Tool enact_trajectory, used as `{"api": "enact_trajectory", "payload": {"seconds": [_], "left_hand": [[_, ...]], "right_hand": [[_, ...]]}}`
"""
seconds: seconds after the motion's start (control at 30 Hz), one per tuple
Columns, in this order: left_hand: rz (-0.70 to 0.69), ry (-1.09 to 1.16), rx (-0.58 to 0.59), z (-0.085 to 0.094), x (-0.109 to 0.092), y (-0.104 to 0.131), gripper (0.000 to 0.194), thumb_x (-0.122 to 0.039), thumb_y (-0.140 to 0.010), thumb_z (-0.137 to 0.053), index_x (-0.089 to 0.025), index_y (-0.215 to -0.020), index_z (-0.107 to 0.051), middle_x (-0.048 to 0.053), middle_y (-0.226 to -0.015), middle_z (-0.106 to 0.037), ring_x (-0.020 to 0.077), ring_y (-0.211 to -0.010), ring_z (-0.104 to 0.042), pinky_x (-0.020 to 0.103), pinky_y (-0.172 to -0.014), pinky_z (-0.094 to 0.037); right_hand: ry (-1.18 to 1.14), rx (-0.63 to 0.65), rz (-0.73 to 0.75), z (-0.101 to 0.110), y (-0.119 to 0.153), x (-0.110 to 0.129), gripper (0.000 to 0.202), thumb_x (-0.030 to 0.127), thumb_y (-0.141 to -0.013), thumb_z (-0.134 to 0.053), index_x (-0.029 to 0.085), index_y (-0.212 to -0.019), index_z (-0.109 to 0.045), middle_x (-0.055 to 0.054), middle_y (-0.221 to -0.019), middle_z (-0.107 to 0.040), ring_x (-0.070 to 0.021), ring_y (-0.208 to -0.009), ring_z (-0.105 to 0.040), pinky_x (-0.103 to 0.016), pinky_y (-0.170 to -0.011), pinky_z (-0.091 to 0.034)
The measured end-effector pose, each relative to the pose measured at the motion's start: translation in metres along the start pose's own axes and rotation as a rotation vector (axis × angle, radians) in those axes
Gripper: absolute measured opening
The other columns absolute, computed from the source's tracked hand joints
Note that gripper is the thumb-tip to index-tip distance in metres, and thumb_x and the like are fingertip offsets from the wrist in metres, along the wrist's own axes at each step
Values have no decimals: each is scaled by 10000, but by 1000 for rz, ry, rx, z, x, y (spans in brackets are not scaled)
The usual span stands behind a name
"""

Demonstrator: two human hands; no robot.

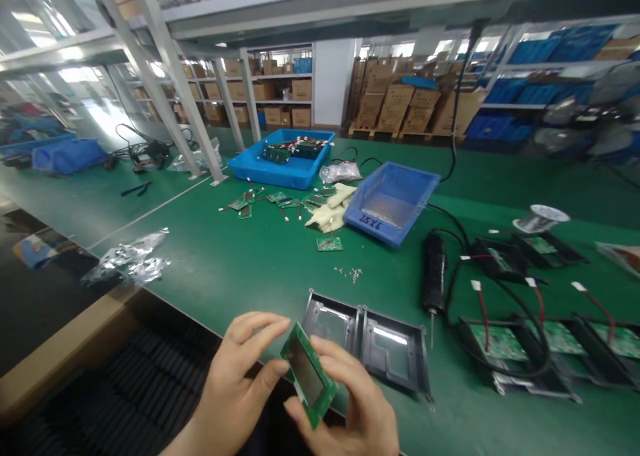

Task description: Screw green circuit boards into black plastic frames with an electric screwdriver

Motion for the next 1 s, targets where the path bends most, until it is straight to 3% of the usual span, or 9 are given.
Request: {"api": "enact_trajectory", "payload": {"seconds": [0.27, 0.53, 0.7, 0.8, 1.0], "left_hand": [[-46, 36, -19, -4, 1, 2, 183, -310, -988, -571, -203, -1073, -693, 70, -964, -738, 181, -914, -692, 314, -839, -586], [-57, 23, -36, -2, 0, 2, 101, -231, -967, -613, -228, -998, -709, 45, -944, -765, 181, -881, -717, 333, -829, -603], [1, 59, -62, -4, 0, 1, 74, -254, -962, -621, -211, -954, -681, 50, -924, -757, 177, -871, -717, 321, -823, -604], [-15, 91, -48, -5, -1, -1, 126, -196, -954, -615, -218, -836, -651, 15, -848, -748, 165, -848, -719, 333, -881, -585], [-25, 111, -7, -9, 0, -2, 133, -146, -925, -629, -223, -822, -659, 6, -815, -743, 169, -803, -724, 362, -893, -576]], "right_hand": [[4, 34, -13, -3, 9, -3, 347, 185, -842, -750, 169, -1164, -621, -133, -1050, -749, -249, -963, -743, -301, -814, -639], [44, 16, 8, -6, 4, -2, 298, 220, -870, -731, 164, -1141, -618, -120, -1017, -751, -221, -937, -749, -259, -823, -626], [43, 16, -3, -5, 4, -1, 282, 226, -870, -732, 161, -1120, -618, -128, -1009, -752, -221, -946, -747, -266, -831, -621], [53, 23, -4, -3, 4, -1, 274, 227, -872, -728, 163, -1115, -619, -130, -1000, -754, -225, -936, -749, -272, -824, -623], [101, 24, -2, -2, 6, -2, 268, 255, -878, -725, 167, -1109, -621, -137, -975, -760, -234, -908, -756, -271, -795, -630]]}}
Point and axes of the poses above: each hand's wrist, its own y-axis away from the middle knuckle, its own z-axis out of the back of the hand, x = y × z, the point moved 5 cm from there along -y, towards the middle knuckle
